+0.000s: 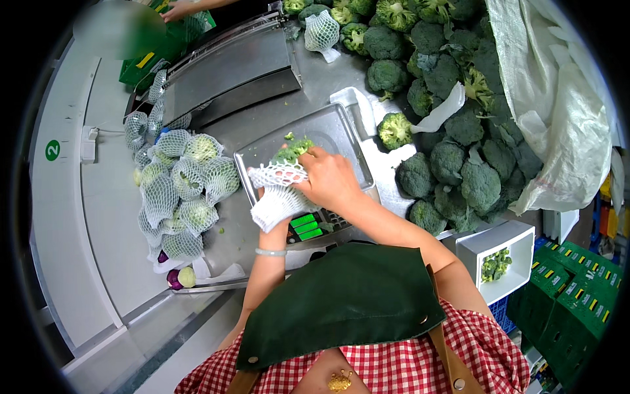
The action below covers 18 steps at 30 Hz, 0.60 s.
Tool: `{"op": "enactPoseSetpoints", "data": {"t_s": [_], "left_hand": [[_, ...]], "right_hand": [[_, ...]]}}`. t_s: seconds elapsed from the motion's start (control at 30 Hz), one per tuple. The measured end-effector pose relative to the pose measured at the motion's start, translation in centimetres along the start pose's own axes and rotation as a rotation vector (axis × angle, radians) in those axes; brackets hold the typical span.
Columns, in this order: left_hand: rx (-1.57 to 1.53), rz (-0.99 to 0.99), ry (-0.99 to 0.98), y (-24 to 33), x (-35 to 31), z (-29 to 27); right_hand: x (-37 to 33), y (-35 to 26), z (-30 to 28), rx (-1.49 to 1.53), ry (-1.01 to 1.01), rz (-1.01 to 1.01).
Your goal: The person repeatedly picks up broccoli heads from a large pile, places them on a digital scale, and then wraps them in white mesh bags. The person handles the broccoli and bags by hand, moving the packaged items to a pile on the left side of the counter.
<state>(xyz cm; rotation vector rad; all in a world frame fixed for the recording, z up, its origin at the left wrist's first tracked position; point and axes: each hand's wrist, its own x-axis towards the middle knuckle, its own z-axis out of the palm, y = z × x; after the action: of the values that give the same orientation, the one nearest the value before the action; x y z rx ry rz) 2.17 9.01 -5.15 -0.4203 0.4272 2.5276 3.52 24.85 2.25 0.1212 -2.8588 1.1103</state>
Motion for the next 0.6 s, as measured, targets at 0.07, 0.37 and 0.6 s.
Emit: {"op": "enactPoseSetpoints", "data": {"t_s": [0.07, 0.37, 0.6], "left_hand": [[-0.204, 0.029, -0.149, -0.1, -1.3, -3.5], [-0.071, 0.107, 0.090, 1.2, -2.8, 2.1], [0.100, 0.124, 0.093, 4.6, 4.1, 1.0]], "right_hand": [[1.8, -0.4, -1.5, -0.005, -0.130, 0.074], [1.4, 6.4, -3.4, 1.694, -0.607, 0.657], [6.0, 8.6, -0.5, 1.147, 0.019, 0.550]]}}
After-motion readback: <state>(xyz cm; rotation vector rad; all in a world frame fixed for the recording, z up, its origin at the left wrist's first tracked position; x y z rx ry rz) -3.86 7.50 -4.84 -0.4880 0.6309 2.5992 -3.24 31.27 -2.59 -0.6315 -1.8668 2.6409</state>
